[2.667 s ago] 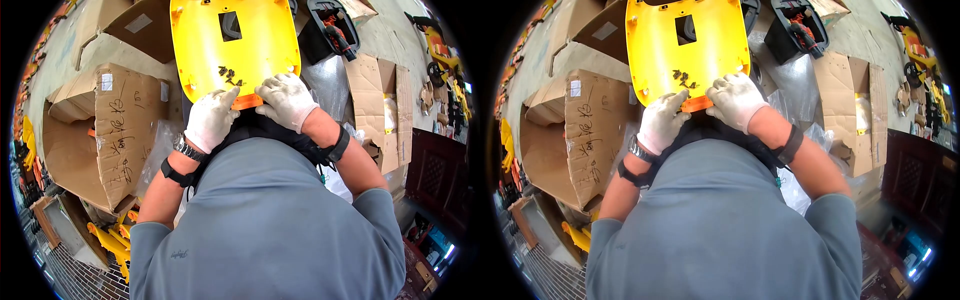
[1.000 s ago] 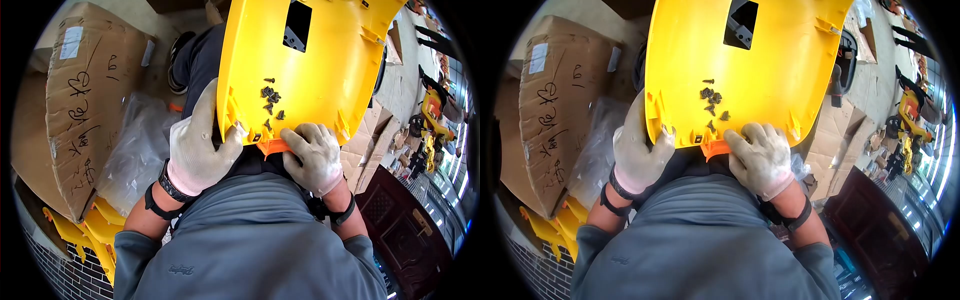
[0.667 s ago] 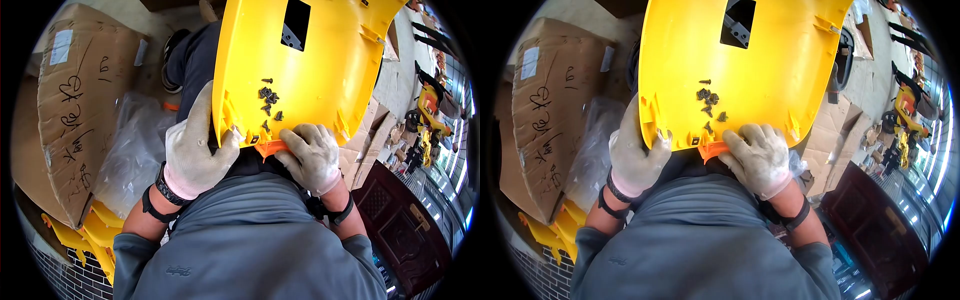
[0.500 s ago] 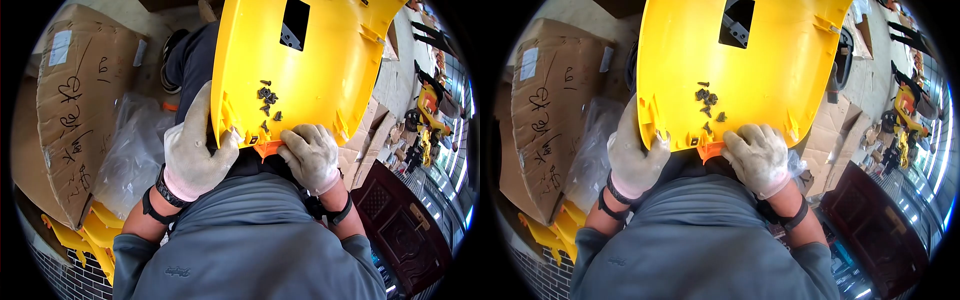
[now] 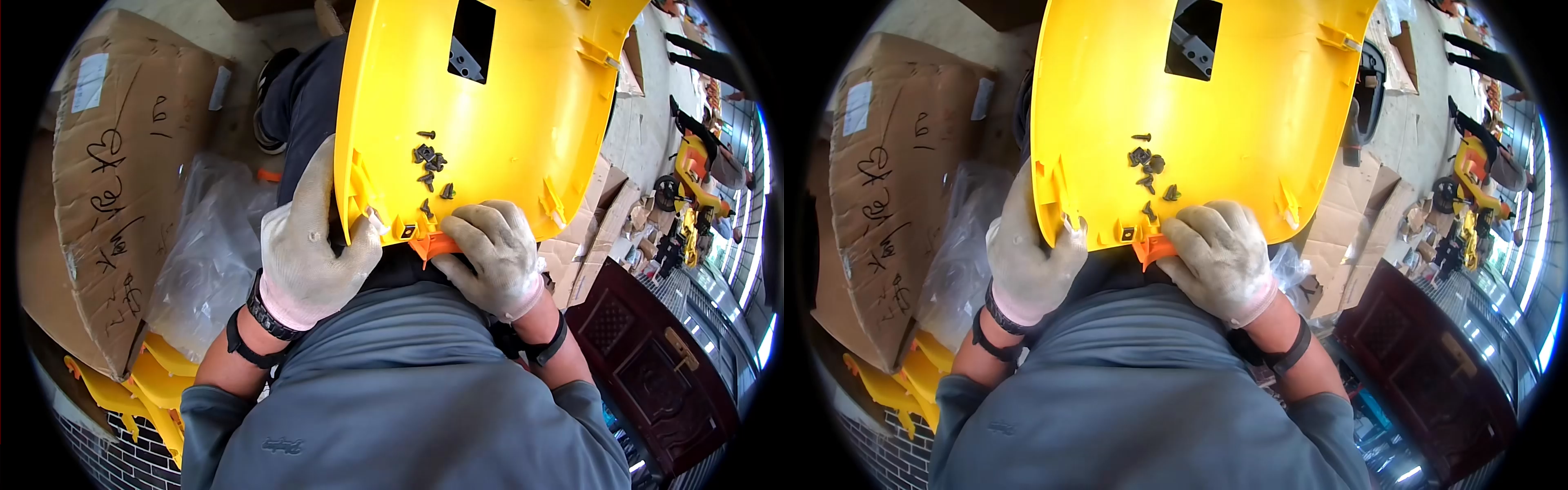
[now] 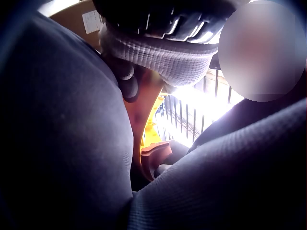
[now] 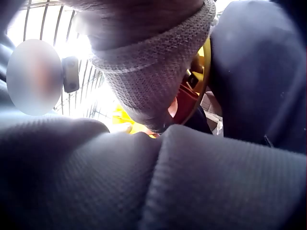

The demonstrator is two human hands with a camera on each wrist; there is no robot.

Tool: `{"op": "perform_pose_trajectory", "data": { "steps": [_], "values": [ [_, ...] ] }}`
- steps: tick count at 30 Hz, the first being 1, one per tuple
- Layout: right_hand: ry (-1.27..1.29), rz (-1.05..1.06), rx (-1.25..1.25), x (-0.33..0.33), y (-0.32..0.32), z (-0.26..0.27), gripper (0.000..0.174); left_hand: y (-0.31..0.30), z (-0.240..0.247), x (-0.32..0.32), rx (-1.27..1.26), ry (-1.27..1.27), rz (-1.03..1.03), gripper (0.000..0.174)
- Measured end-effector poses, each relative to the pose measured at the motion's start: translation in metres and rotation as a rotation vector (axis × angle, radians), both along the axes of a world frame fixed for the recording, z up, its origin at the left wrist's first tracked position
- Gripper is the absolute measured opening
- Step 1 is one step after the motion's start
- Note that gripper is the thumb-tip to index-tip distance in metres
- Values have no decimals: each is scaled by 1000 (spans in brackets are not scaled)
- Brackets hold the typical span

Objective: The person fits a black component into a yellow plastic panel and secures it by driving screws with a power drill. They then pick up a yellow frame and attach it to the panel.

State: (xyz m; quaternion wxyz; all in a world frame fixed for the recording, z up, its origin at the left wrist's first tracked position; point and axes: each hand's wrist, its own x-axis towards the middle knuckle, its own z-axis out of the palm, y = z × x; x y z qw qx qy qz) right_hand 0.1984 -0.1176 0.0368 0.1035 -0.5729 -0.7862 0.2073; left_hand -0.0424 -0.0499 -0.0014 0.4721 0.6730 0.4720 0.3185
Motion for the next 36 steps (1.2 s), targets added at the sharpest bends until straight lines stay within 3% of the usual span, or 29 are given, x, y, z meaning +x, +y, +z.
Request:
{"op": "perform_pose_trajectory", "data": {
  "steps": [16, 19, 22, 25, 29, 31, 34, 36],
  "values": [
    [5, 7, -10, 2, 1, -2, 45, 0, -1, -1, -10, -3, 19, 65],
    [5, 3, 13, 3, 0, -4, 43, -2, 11, 1, -218, -6, 66, 62],
    [17, -4, 26, 2, -1, -6, 42, -1, 12, 0, -250, -15, 56, 63],
    [78, 16, 38, 5, 0, -9, 43, -1, -3, 2, -54, -72, 54, 66],
    [115, 25, 11, 5, 0, -7, 41, 1, 1, 1, -73, -8, 40, 64],
    [115, -9, -62, 3, 2, -1, 36, 1, 7, 1, -183, 2, 47, 64],
    [181, -53, -149, 7, 3, 2, 27, 0, -3, 1, 17, 19, 37, 63],
    [215, -88, -232, 8, 6, 5, 20, 0, -2, 2, -14, 15, 44, 62]
  ]
}}
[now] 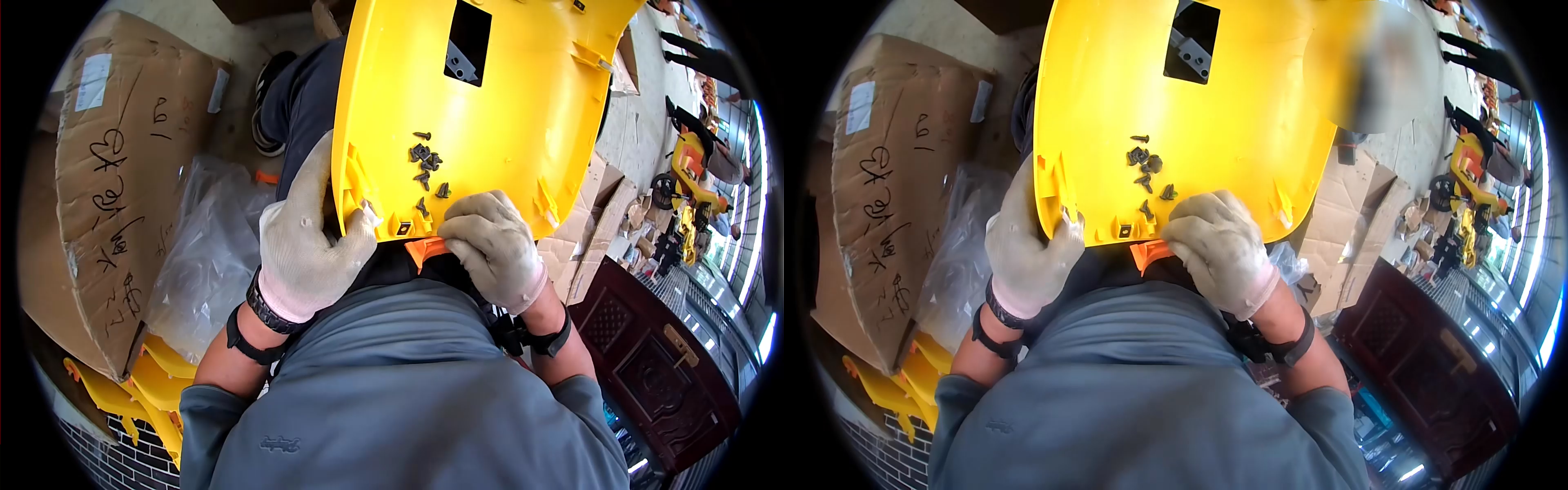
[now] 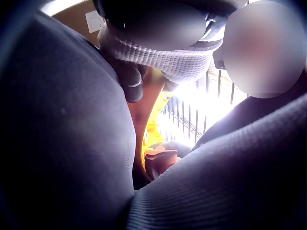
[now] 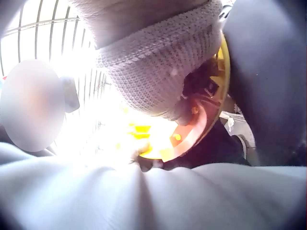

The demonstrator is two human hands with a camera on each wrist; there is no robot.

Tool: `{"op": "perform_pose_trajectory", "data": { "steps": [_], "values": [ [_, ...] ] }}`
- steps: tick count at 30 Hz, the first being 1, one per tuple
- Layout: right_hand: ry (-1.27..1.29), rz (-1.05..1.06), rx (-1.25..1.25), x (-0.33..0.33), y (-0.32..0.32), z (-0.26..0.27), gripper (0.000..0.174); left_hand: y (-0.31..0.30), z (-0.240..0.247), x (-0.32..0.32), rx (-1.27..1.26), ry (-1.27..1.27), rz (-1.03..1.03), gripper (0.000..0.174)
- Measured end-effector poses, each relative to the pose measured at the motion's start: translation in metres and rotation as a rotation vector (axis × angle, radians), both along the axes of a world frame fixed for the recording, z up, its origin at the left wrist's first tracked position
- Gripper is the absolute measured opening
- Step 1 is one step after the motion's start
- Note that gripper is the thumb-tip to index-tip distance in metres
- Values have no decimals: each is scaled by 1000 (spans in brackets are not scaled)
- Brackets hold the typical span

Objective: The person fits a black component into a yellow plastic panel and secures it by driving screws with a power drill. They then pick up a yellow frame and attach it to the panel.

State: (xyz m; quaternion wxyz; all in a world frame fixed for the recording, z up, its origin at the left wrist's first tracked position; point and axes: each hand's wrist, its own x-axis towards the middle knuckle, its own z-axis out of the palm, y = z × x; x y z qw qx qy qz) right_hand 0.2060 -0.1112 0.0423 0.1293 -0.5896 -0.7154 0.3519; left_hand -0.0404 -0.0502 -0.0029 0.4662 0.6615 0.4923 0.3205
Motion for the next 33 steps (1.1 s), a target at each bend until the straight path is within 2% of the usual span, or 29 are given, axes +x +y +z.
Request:
{"op": "perform_pose_trajectory", "data": {
  "steps": [3, 10, 13, 16, 19, 22, 25, 27, 29, 30, 31, 32, 33],
  "values": [
    [-77, 59, -41, -3, 6, 6, 16, -1, 3, 0, -23, 11, 0, 61],
    [-6, 56, 34, 0, -1, 2, 17, -1, 0, 0, -12, -14, 12, 60],
    [40, 39, 91, 2, -5, -6, 18, -3, 4, 1, -168, -12, 48, 61],
    [30, 19, 95, -1, -6, -10, 19, -2, -1, 1, -7, 14, -7, 61],
    [3, -14, 97, -3, -4, -10, 19, -2, -6, 0, -5, -21, 1, 62],
    [-46, -15, 123, -7, -4, -12, 19, -3, -10, 4, -67, -159, 23, 64],
    [-84, 62, 120, -4, -1, -12, 18, 1, 6, -3, -88, -84, -33, 74],
    [-130, 72, 106, -8, 1, -10, 18, 13, 21, -24, -285, -198, -121, 66],
    [-129, 64, 107, -9, 0, -11, 17, 4, -25, -55, -271, -368, 16, 60],
    [-123, 66, 96, -9, 1, -10, 18, 10, -30, -58, -495, -445, 335, 42],
    [-123, 62, 81, -9, 1, -9, 18, 24, -49, -66, -694, -344, 548, 26],
    [-127, 55, 68, -10, 2, -9, 18, 28, -111, -82, -636, -174, 591, 24],
    [-127, 57, 66, -11, 4, -9, 18, 33, -150, -93, -745, -125, 611, 22]
  ]
}}
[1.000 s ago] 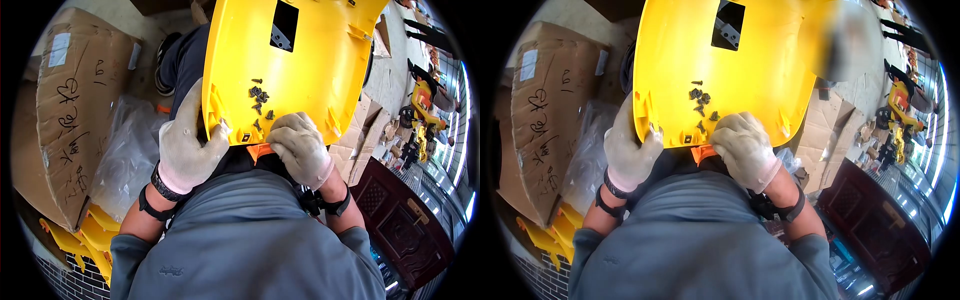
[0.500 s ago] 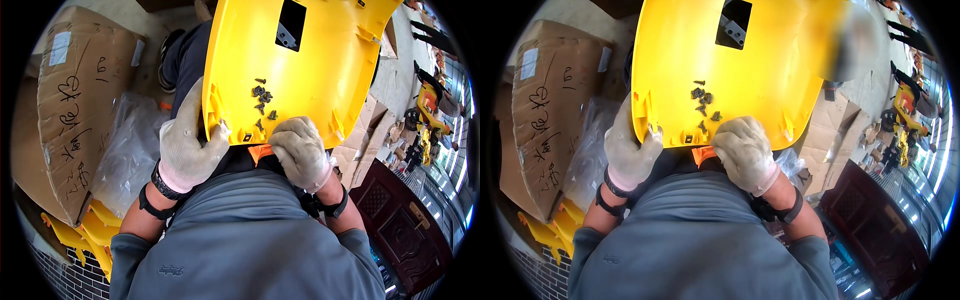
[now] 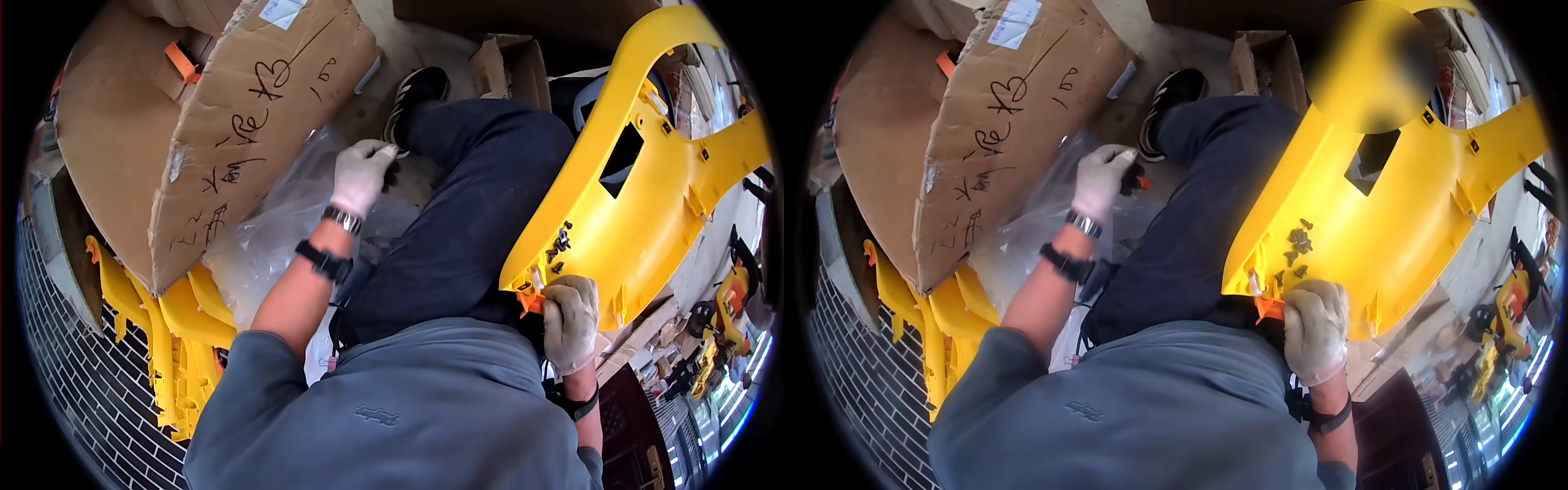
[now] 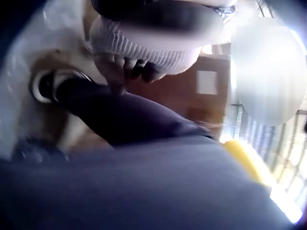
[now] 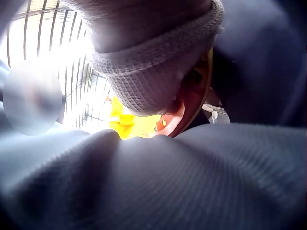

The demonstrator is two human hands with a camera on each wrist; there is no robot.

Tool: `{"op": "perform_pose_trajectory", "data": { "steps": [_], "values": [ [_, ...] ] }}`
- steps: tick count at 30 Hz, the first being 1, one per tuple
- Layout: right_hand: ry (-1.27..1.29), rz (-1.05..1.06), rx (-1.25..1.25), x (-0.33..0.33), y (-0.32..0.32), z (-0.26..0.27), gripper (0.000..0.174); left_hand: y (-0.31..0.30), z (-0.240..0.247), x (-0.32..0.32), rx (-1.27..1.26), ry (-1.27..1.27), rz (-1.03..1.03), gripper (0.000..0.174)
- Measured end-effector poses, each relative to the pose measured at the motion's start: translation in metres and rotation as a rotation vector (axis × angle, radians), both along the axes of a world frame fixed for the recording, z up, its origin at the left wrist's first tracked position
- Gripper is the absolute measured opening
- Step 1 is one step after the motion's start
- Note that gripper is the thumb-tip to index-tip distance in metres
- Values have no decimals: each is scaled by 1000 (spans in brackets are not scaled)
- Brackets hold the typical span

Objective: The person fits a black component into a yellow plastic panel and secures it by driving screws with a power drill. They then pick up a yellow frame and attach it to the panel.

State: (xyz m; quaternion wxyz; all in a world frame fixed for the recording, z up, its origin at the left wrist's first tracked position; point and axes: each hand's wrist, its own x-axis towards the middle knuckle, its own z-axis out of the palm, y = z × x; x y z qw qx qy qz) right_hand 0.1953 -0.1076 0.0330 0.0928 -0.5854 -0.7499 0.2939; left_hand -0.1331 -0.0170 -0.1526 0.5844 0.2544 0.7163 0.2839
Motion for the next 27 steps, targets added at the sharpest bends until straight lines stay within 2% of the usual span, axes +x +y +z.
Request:
{"op": "perform_pose_trajectory", "data": {
  "steps": [1, 2, 3, 4, 6, 8, 9, 11, 12, 13, 14, 15, 20, 21, 22, 25, 27],
  "values": [
    [-2, 1, -5, -1, 1, 0, 18, -2, -49, -11, -35, -32, -3, 20],
    [-4, 1, -12, -1, 1, 1, 18, -8, -113, -24, -29, 62, -164, 22],
    [-3, -8, -30, -1, 1, 3, 18, -12, -150, -33, 140, 451, -573, 26],
    [-3, -19, -44, -2, 1, 4, 18, -16, -193, -36, 124, 602, -954, 31],
    [-1, -26, -66, -1, 5, 5, 18, -49, -266, -31, 118, 702, -1139, 33],
    [-12, -28, -79, 1, 5, 6, 18, -45, -222, -14, -168, 668, -1126, 36],
    [-17, -41, -94, 2, 4, 6, 19, -46, -220, -14, -204, 598, -1195, 38],
    [-25, -73, -117, 2, 4, 9, 19, -156, -403, -71, 495, 805, -1398, 45],
    [-21, -15, -108, 6, 3, 6, 18, -202, -480, -91, 850, 997, -1405, 52],
    [20, -82, -110, 6, 0, 6, 16, -187, -460, -94, 829, 941, -1403, 52],
    [10, 0, -122, 10, -2, 4, 16, -169, -432, -95, 808, 886, -1400, 53],
    [-19, -35, -136, 11, -5, 5, 18, -147, -423, -92, 748, 842, -1289, 53],
    [-31, -51, -151, 0, -7, 7, 15, -93, -407, -83, 28, 792, -1408, 56],
    [-31, -47, -144, 1, -8, 7, 15, -87, -406, -76, -21, 779, -1390, 57],
    [-25, -44, -135, 2, -7, 7, 14, -83, -395, -80, -62, 757, -1227, 52],
    [-42, -39, -155, 8, -10, 5, 16, -36, -271, -39, 158, 455, -620, 38],
    [-16, -38, -145, 6, -12, 3, 15, -20, -201, -14, 345, 291, -432, 29]
  ]
}}
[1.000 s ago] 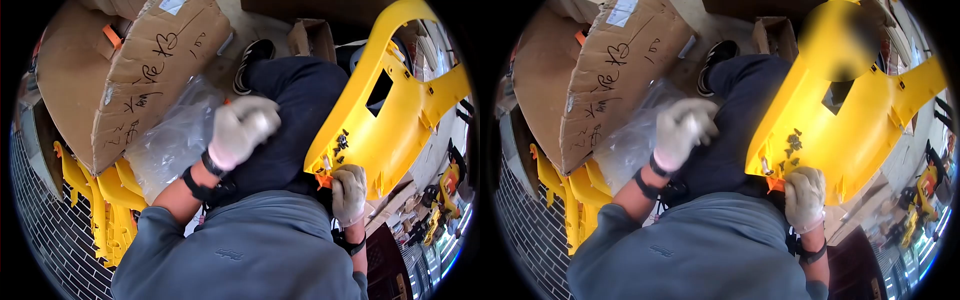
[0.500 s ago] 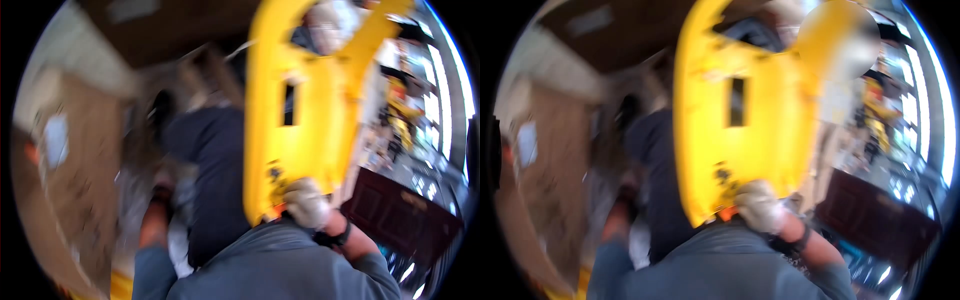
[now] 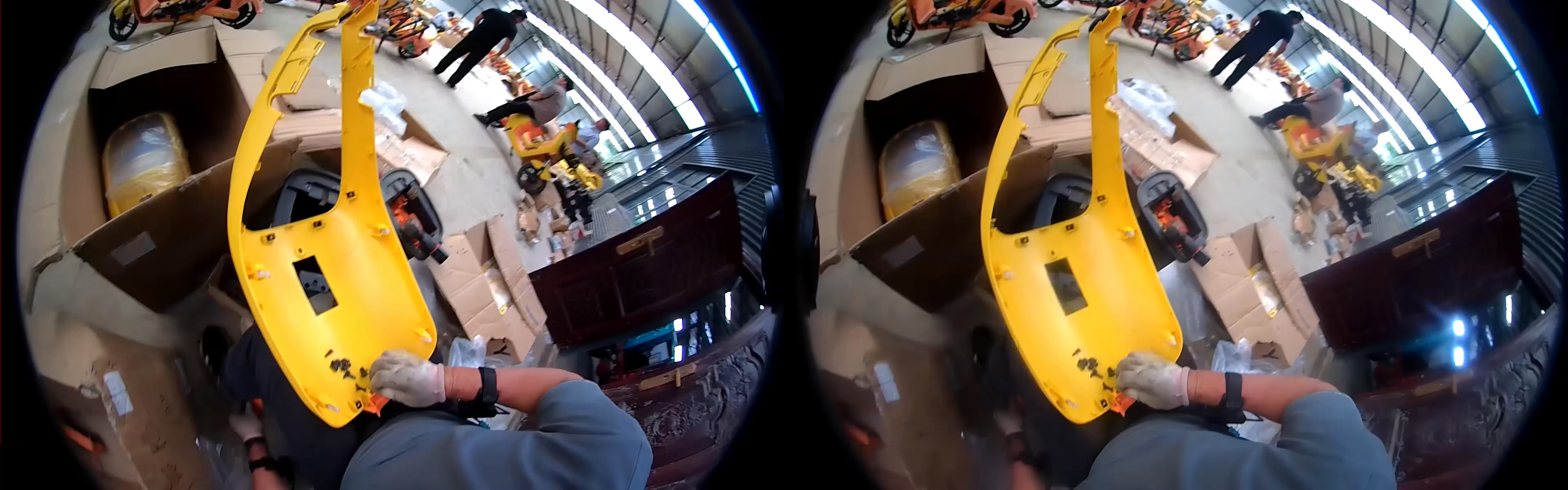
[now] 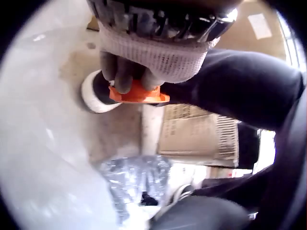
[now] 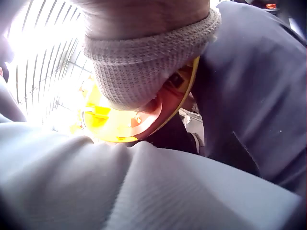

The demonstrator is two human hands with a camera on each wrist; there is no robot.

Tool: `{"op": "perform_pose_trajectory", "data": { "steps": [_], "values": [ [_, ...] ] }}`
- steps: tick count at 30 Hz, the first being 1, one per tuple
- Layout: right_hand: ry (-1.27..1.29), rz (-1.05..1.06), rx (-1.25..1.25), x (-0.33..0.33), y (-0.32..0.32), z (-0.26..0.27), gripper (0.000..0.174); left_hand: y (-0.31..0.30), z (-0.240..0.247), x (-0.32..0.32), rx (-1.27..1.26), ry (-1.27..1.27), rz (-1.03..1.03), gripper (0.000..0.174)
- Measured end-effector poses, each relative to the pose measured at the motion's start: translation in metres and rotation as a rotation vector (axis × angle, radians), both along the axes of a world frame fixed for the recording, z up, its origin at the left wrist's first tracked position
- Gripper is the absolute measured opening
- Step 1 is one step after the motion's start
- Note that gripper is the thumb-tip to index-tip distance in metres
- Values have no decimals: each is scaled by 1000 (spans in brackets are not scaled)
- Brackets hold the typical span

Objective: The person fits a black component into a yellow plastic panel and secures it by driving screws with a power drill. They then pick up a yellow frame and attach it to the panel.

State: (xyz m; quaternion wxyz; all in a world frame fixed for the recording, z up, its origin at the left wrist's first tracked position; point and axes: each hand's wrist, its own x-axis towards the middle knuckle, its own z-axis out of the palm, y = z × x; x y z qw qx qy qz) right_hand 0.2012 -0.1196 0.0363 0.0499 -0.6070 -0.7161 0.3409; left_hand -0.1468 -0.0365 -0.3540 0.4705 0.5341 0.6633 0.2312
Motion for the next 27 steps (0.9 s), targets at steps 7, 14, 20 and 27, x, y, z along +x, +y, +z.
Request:
{"op": "perform_pose_trajectory", "data": {
  "steps": [7, 14, 20, 27],
  "values": [
    [45, -13, 169, 4, -14, -13, 17, -47, 52, 0, -35, 105, -98, 27],
    [86, 44, 241, 6, -10, -10, 14, -63, 67, -19, -235, 550, -131, 36],
    [22, 40, 166, 2, -3, -6, 16, -46, 48, 17, -114, 479, -504, 22],
    [-91, 42, 44, -1, 7, 1, 18, -27, -2, 69, -329, 418, -453, 26]
  ]
}}
